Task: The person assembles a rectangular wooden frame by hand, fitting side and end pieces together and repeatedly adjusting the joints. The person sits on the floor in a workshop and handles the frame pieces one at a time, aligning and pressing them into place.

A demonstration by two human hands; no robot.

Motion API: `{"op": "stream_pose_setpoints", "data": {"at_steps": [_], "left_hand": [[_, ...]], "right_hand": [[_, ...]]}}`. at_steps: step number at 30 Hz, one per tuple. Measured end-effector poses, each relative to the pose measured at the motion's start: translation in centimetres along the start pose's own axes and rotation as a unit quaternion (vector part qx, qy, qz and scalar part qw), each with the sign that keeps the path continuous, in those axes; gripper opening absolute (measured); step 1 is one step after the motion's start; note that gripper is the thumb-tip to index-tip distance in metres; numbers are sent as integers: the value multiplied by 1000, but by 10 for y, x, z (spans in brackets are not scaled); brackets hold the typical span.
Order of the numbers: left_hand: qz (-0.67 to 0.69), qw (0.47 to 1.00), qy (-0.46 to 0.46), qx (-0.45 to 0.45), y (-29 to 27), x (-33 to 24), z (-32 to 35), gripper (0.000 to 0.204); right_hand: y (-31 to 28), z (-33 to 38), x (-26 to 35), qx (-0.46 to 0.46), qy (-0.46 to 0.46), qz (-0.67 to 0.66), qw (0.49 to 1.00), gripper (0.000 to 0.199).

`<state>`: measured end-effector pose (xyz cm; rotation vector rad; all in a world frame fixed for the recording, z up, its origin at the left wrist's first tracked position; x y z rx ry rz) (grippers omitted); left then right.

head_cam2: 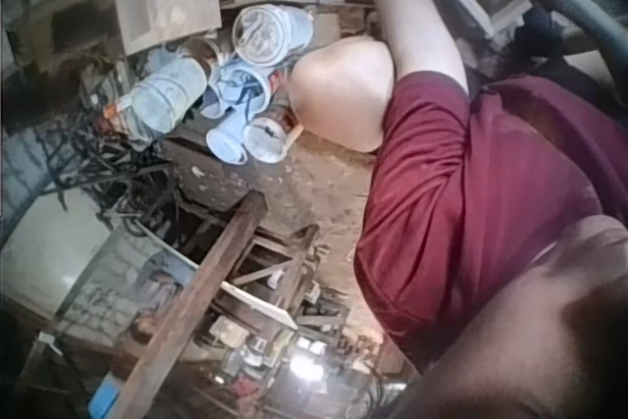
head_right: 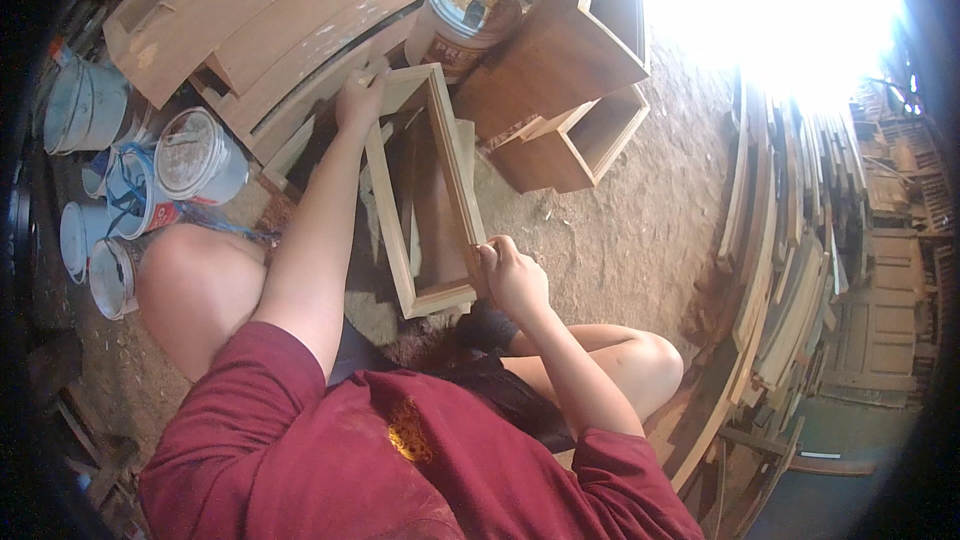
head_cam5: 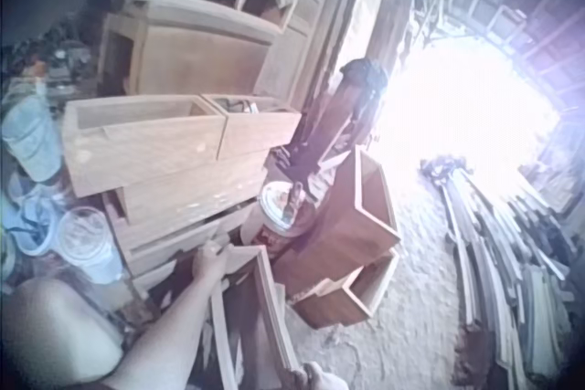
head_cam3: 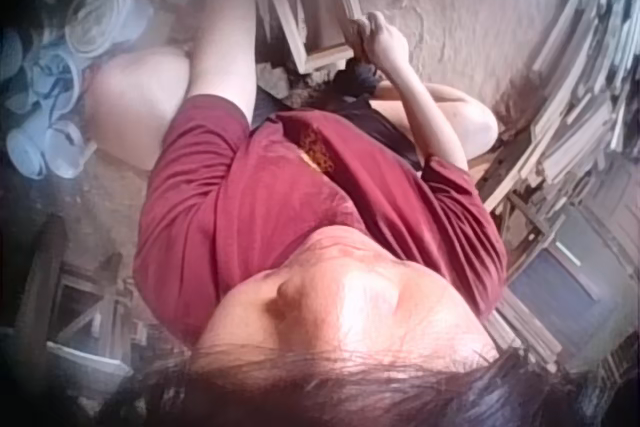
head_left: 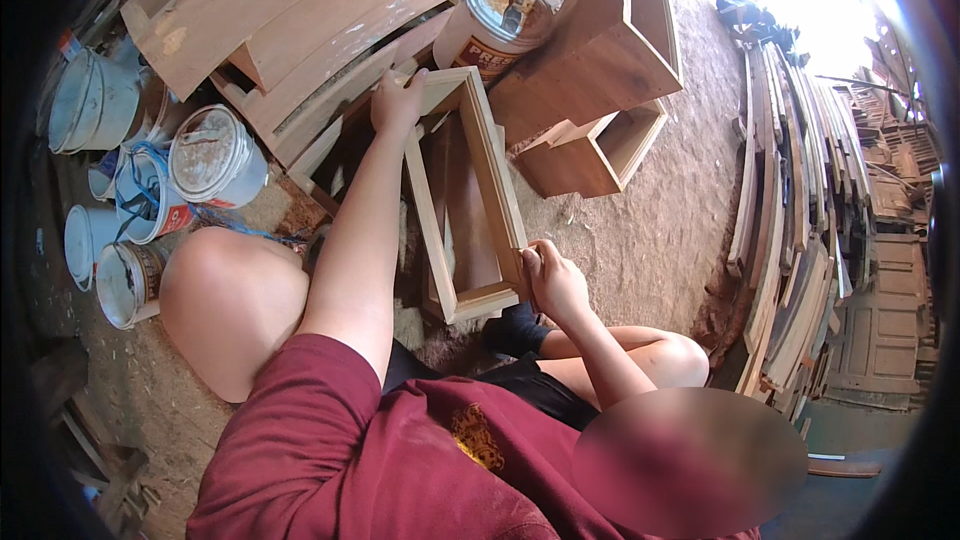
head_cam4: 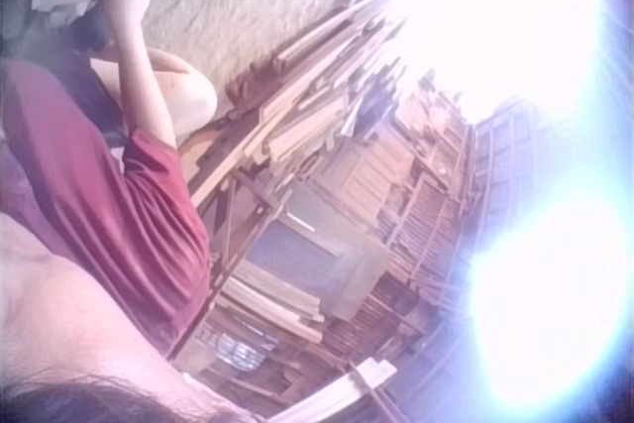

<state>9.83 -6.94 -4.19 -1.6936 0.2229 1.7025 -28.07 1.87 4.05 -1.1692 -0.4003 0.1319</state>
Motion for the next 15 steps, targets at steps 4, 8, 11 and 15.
{"op": "stream_pose_setpoints", "data": {"at_steps": [4, 8, 11, 15], "left_hand": [[1, 1000, -1, 0, 2, -2, 1, 58], [1, 1000, 10, -4, 2, 1, -3, 60], [2, 1000, 17, -8, 2, 5, -6, 62], [10, 1000, 6, 5, 1, 4, -3, 63]], "right_hand": [[3, -10, -13, -82, -54, -109, 989, 36], [7, -6, -4, -150, -96, -174, 969, 33], [29, -7, -13, -79, -53, -280, 955, 37], [40, -8, -14, 2, -21, -364, 931, 46]]}}
Point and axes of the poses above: each hand's wrist, its own z-axis away from the middle knuckle, its own y-axis out of the palm, x = y × z, the point moved 7 cm from there along -z, towards the middle knuckle, and after that the axes turned 8 degrees about z, right-handed, at the moved point
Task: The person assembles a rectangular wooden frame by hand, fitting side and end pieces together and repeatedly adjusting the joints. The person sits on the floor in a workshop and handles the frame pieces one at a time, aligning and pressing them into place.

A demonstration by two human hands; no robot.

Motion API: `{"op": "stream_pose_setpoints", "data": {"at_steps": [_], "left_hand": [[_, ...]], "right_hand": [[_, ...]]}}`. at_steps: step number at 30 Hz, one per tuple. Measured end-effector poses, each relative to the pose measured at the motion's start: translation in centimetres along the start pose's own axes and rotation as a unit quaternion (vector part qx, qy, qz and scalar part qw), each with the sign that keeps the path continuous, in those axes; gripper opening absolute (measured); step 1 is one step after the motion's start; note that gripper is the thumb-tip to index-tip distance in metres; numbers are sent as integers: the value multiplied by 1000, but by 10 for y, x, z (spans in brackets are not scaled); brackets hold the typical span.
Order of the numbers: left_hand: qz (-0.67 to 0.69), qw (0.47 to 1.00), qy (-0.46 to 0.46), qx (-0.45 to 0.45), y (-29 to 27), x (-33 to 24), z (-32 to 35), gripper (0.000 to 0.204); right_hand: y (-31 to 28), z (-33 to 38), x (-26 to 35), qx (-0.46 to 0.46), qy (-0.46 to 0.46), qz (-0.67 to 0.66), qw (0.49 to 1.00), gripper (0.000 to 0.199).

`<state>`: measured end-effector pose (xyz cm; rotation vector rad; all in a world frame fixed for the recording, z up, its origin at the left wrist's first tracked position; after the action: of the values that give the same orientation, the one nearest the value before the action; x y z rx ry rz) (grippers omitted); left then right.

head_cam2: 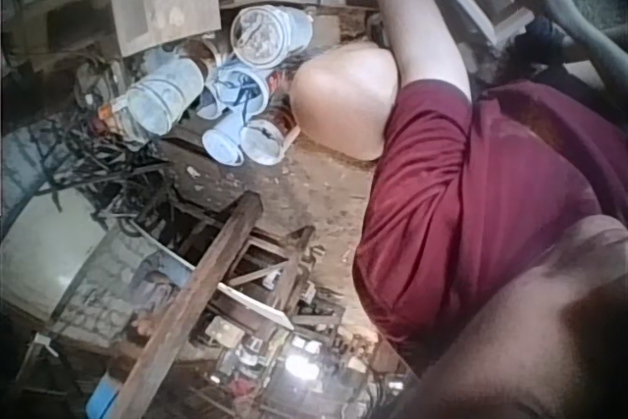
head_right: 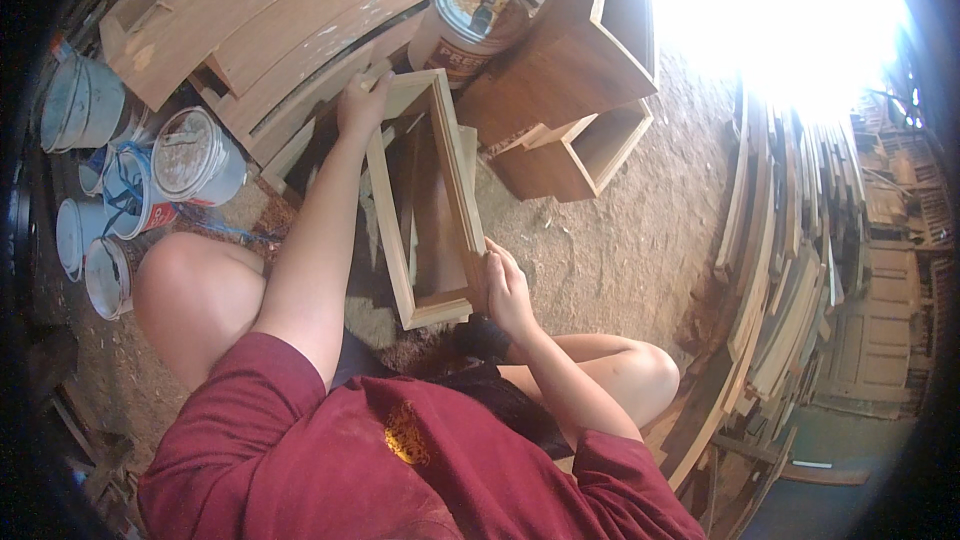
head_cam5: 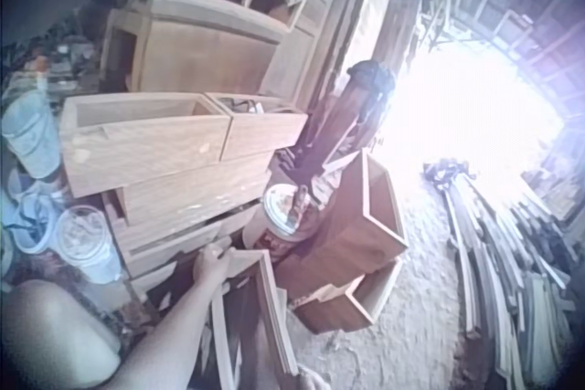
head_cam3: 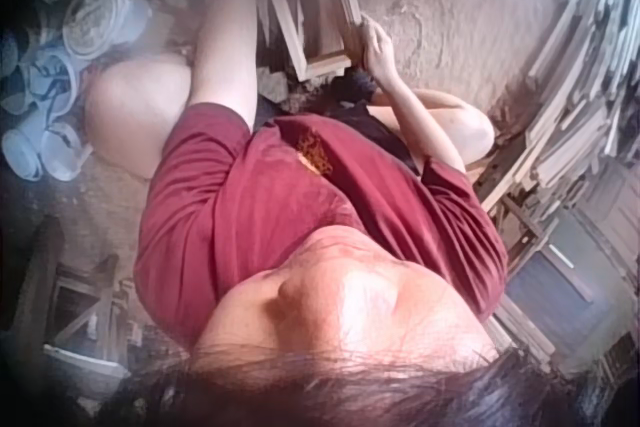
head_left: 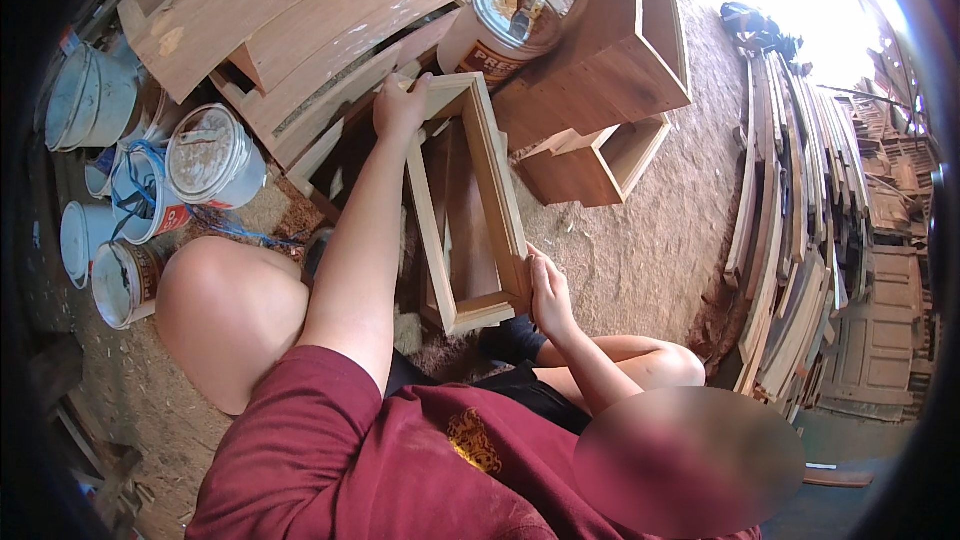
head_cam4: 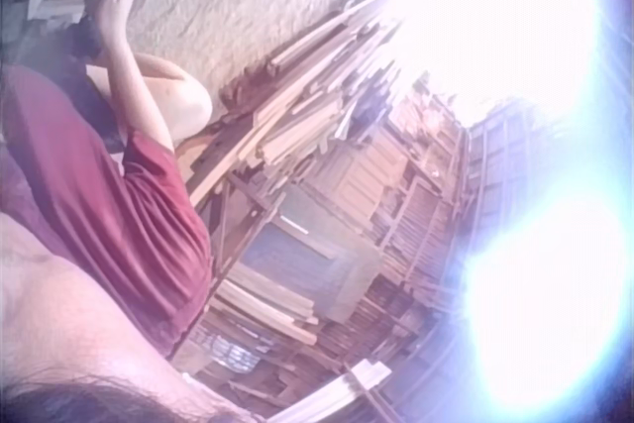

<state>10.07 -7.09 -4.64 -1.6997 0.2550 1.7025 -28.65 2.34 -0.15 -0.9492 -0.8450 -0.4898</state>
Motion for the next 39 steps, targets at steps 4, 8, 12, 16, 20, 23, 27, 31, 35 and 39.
{"op": "stream_pose_setpoints", "data": {"at_steps": [4, 8, 12, 16, 20, 23, 27, 31, 35, 39], "left_hand": [[-2, 1000, 16, -19, 2, -5, 3, 62], [6, 1000, 13, -17, 3, -4, 2, 62], [6, 1000, 4, -6, 0, 2, -4, 62], [-7, 1000, -3, 3, 2, -1, 1, 63], [-2, 1000, -6, 4, 5, -1, -1, 65], [-10, 1000, -2, 3, 7, 2, -4, 65], [-5, 1000, -9, -10, 1, 7, -4, 65], [13, 1000, -25, 4, 4, 2, 1, 65], [6, 999, -35, 2, 5, 3, -2, 66], [-7, 999, -47, -4, -2, 4, 3, 66]], "right_hand": [[6, 8, -28, -48, -64, 27, 996, 52], [12, 9, -36, -16, -16, -70, 997, 58], [22, -2, -27, 72, 109, -203, 970, 60], [23, 8, -31, 30, 73, -212, 974, 56], [24, -15, -34, 66, 39, -149, 986, 60], [27, -22, -44, 56, 34, -119, 991, 60], [27, -31, -11, 89, 91, -104, 986, 65], [25, -82, 27, 88, 96, -5, 991, 79], [37, -169, 46, 93, 64, 11, 994, 88], [49, -234, 92, 79, 40, 77, 993, 94]]}}
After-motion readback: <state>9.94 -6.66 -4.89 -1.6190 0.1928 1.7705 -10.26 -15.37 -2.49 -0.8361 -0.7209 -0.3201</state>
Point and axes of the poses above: each hand's wrist, its own z-axis away from the middle knuckle, its own y-axis out of the palm, x = y × z, the point moved 7 cm from there along -z, towards the middle knuckle, and after that the axes turned 8 degrees about z, right-handed, at the moved point
